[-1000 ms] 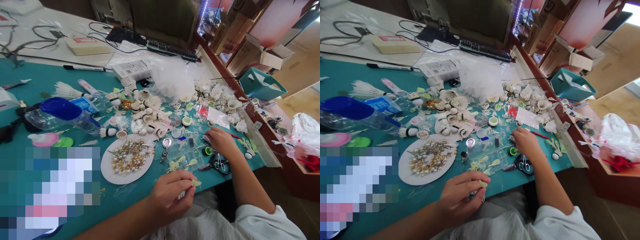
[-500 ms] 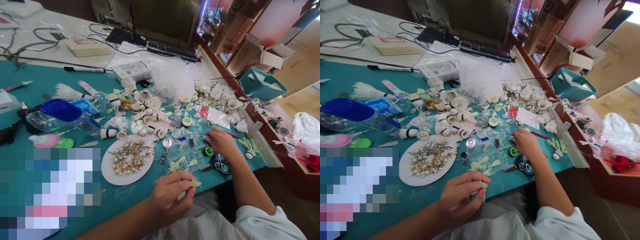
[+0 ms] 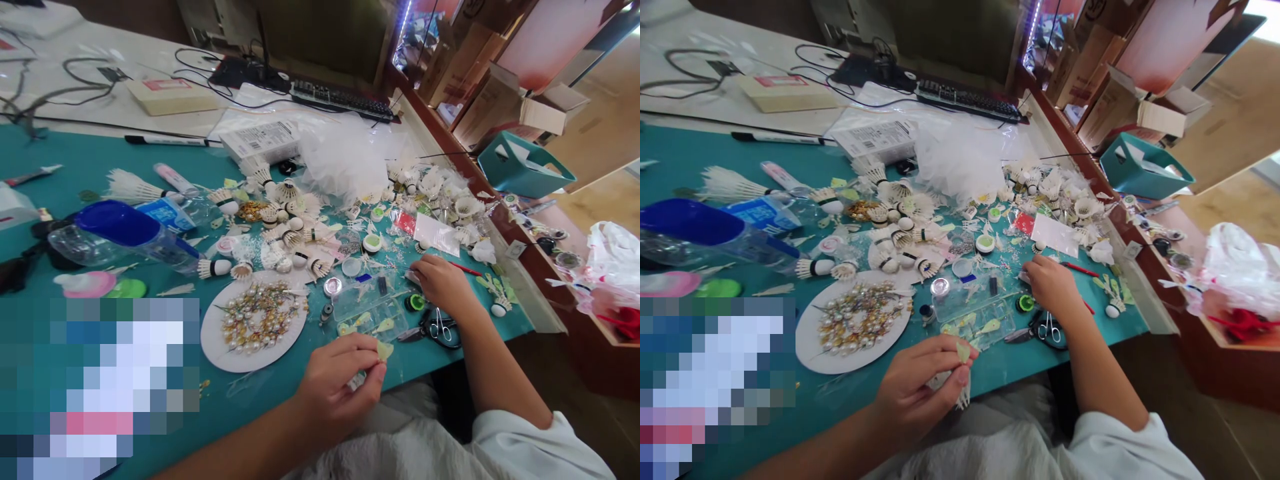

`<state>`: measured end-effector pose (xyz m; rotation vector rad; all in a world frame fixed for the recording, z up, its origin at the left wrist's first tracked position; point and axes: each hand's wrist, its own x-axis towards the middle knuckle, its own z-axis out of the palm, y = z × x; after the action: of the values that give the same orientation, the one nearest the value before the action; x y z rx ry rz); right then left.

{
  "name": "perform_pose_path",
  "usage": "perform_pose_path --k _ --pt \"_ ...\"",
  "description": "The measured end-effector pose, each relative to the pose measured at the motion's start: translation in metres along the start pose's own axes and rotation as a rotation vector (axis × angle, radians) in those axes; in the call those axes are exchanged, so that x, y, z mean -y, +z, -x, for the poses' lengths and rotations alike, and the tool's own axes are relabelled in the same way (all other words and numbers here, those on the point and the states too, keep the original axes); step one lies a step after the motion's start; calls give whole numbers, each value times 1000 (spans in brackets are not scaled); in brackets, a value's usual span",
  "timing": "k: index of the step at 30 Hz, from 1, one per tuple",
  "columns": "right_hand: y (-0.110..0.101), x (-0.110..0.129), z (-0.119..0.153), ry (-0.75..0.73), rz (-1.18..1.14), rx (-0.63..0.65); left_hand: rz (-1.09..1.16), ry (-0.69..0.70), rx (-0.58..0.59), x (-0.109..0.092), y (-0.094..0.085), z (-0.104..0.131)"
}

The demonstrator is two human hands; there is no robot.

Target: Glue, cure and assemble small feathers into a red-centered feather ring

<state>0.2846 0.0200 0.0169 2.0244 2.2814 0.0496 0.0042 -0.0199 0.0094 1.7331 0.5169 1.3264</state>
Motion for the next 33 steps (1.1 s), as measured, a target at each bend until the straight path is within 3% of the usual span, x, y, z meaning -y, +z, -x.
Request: perform_pose_path --k 33 --pt "-6 7 -1 6 9 32 -35 -2 37 0 0 0"
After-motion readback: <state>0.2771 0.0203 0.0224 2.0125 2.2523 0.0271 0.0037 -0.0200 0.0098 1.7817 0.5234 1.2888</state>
